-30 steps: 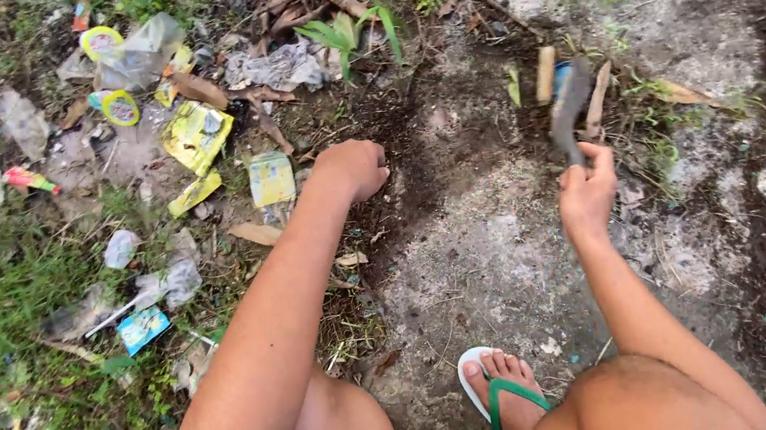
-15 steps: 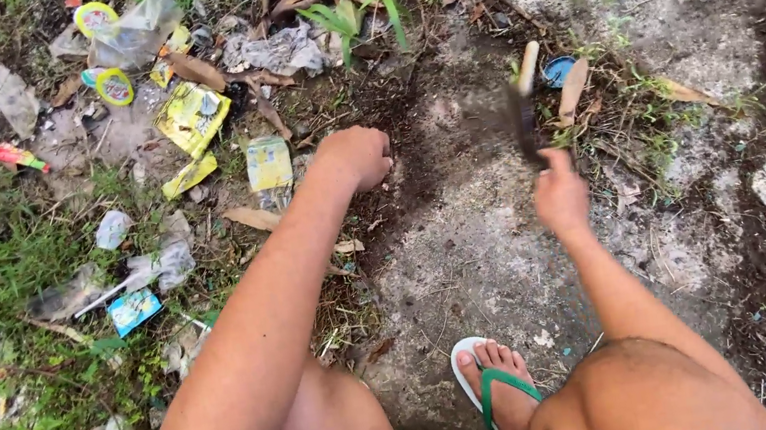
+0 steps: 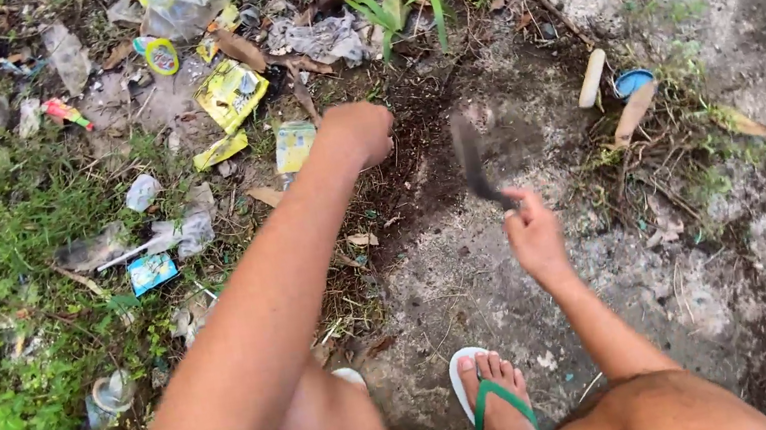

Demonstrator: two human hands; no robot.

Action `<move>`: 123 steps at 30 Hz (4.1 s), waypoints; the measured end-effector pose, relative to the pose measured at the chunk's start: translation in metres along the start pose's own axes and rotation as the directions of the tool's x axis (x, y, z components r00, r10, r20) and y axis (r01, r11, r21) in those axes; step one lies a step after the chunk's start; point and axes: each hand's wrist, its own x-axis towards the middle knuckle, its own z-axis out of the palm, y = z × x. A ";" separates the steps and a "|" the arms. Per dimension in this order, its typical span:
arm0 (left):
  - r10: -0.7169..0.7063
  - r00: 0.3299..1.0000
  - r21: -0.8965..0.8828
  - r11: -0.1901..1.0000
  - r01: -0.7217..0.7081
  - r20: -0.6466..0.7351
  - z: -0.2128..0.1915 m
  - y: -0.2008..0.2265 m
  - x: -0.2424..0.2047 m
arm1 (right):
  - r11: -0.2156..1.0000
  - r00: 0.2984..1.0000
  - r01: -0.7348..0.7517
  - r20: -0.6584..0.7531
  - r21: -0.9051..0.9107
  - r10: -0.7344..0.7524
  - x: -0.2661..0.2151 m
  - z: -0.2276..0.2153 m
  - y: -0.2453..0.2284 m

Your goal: The person is using a small knife to dig into the soil and remove stubborn weeds and roots from a patch of ground.

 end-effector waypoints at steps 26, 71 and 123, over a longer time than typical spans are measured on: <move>-0.384 0.923 -0.514 0.790 0.335 0.012 0.185 -0.044 -0.215 | 0.840 0.972 0.202 0.206 -0.504 -0.110 -0.002 0.080 0.002; -0.286 0.903 -0.098 0.958 0.269 -0.320 0.280 -0.061 -0.179 | 0.907 0.984 0.110 0.177 -0.408 -0.040 -0.147 0.101 0.052; -0.178 0.842 -0.003 0.979 0.205 -0.509 0.262 -0.010 -0.101 | 0.966 0.975 0.035 0.223 -0.256 0.024 -0.114 0.085 0.040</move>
